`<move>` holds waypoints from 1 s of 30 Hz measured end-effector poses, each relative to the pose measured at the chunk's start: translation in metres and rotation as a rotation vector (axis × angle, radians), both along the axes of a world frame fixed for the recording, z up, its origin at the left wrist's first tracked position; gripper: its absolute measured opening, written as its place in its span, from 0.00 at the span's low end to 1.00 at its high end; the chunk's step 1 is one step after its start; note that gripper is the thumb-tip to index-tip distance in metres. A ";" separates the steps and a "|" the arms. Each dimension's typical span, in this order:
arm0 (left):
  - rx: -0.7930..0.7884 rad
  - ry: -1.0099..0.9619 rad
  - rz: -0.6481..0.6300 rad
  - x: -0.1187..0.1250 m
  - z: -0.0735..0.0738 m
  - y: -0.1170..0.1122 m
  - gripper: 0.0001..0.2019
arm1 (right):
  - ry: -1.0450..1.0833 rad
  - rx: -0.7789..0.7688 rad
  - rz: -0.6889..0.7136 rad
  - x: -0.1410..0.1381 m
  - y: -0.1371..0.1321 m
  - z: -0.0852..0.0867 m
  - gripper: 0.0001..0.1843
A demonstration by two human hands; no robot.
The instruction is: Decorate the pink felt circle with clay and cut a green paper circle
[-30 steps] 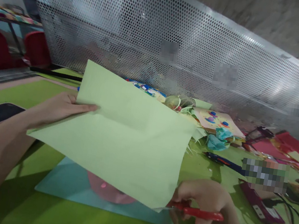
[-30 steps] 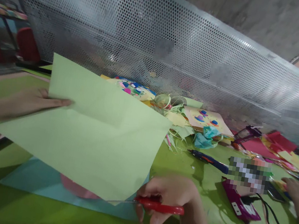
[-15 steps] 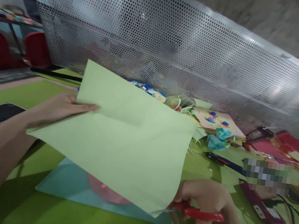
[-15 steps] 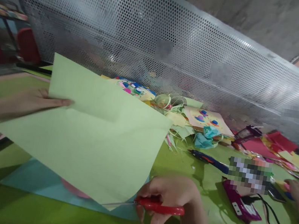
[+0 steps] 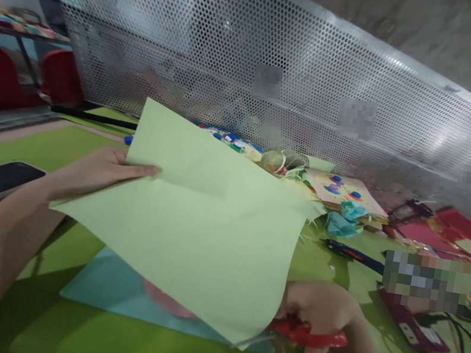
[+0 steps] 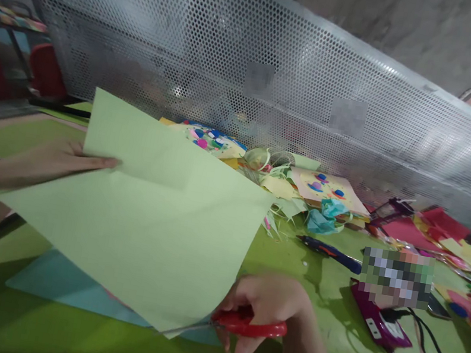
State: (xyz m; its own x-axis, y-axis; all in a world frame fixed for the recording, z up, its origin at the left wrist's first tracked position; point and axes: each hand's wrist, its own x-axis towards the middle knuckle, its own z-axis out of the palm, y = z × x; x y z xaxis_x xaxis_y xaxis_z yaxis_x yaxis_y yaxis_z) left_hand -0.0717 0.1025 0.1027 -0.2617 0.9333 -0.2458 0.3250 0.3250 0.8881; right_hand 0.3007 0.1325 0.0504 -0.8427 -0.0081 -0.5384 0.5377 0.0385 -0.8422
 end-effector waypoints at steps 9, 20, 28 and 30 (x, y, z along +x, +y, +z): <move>0.002 0.015 0.076 0.001 0.007 -0.004 0.21 | -0.008 0.048 -0.117 0.003 0.001 0.004 0.35; -0.016 -0.044 0.105 -0.008 0.001 0.000 0.23 | 0.060 0.211 -0.100 0.001 0.001 0.014 0.29; -0.012 -0.027 0.123 -0.008 0.004 -0.002 0.25 | 0.050 0.222 -0.134 -0.001 -0.001 0.017 0.27; -0.008 -0.010 0.131 -0.008 0.006 -0.003 0.26 | 0.000 0.218 -0.154 -0.002 -0.002 0.018 0.27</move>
State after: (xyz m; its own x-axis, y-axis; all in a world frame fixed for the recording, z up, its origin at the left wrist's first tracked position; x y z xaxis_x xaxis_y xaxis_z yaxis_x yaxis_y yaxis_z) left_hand -0.0796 0.0998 0.1088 -0.3787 0.8894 -0.2562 0.2707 0.3712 0.8882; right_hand 0.2983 0.1307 0.0683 -0.8248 0.2361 -0.5138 0.5517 0.1364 -0.8228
